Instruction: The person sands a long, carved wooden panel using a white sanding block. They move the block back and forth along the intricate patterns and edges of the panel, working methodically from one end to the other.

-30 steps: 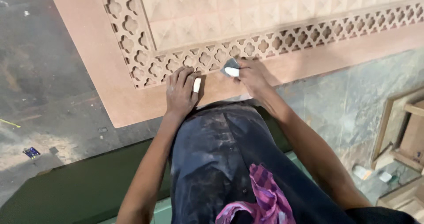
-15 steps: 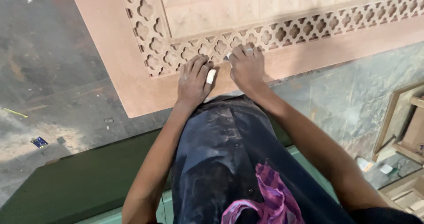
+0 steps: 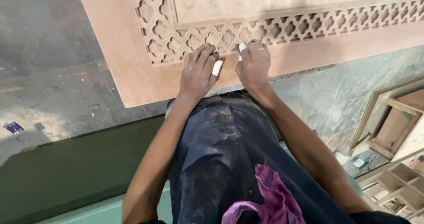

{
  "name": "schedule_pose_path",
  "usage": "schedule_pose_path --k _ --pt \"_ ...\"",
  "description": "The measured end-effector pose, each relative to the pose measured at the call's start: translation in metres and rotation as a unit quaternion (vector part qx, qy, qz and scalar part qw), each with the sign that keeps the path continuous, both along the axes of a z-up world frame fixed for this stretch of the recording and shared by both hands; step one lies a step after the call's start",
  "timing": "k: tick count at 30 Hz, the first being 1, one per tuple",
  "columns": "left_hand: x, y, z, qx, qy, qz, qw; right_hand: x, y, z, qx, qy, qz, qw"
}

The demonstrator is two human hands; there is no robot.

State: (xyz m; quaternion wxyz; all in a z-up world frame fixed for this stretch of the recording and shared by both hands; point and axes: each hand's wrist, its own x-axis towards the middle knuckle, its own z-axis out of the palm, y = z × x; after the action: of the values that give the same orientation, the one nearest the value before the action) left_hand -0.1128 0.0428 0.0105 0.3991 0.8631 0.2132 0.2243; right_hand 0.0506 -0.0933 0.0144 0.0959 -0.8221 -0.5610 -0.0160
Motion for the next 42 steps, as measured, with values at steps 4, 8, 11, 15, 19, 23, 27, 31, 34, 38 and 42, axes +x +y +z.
schedule_pose_path --k 4,8,11,15,19,23,27,31,34,38,42 --pt "-0.005 -0.003 -0.005 0.0 0.019 -0.006 1.0 -0.009 0.004 -0.007 -0.019 0.044 -0.023 0.999" --pt "-0.005 -0.007 -0.005 -0.015 0.03 -0.004 0.999 -0.005 0.005 0.0 -0.015 0.008 0.02 1.0" --pt "-0.015 -0.01 0.0 -0.017 0.022 -0.004 1.0 -0.012 0.011 0.01 -0.083 0.067 -0.02 0.994" --pt "-0.03 -0.014 0.004 -0.052 0.045 -0.016 0.997 -0.003 0.032 0.029 -0.087 0.071 -0.038 0.993" --pt "-0.051 -0.01 0.017 -0.053 0.053 0.029 0.997 0.023 0.041 0.057 -0.157 0.507 -0.14 0.836" --pt "-0.066 -0.011 0.034 -0.143 0.075 0.096 0.982 0.002 0.023 0.059 -0.082 0.492 -0.104 0.861" --pt "-0.064 -0.014 0.038 -0.274 0.008 0.078 0.958 -0.059 0.013 0.043 0.018 0.613 -0.11 0.782" --pt "-0.05 -0.008 0.032 -0.197 0.04 0.03 0.979 -0.07 0.02 0.049 0.031 0.495 -0.056 0.867" --pt "-0.04 0.003 0.028 -0.08 0.059 0.004 0.995 -0.047 0.02 0.056 0.114 0.318 -0.034 0.941" --pt "-0.016 0.017 0.021 0.036 0.075 -0.006 0.997 -0.014 0.003 0.053 0.119 0.434 -0.157 0.879" --pt "0.001 0.013 0.021 0.008 0.086 -0.039 0.995 0.0 -0.021 0.049 0.153 0.457 -0.191 0.855"
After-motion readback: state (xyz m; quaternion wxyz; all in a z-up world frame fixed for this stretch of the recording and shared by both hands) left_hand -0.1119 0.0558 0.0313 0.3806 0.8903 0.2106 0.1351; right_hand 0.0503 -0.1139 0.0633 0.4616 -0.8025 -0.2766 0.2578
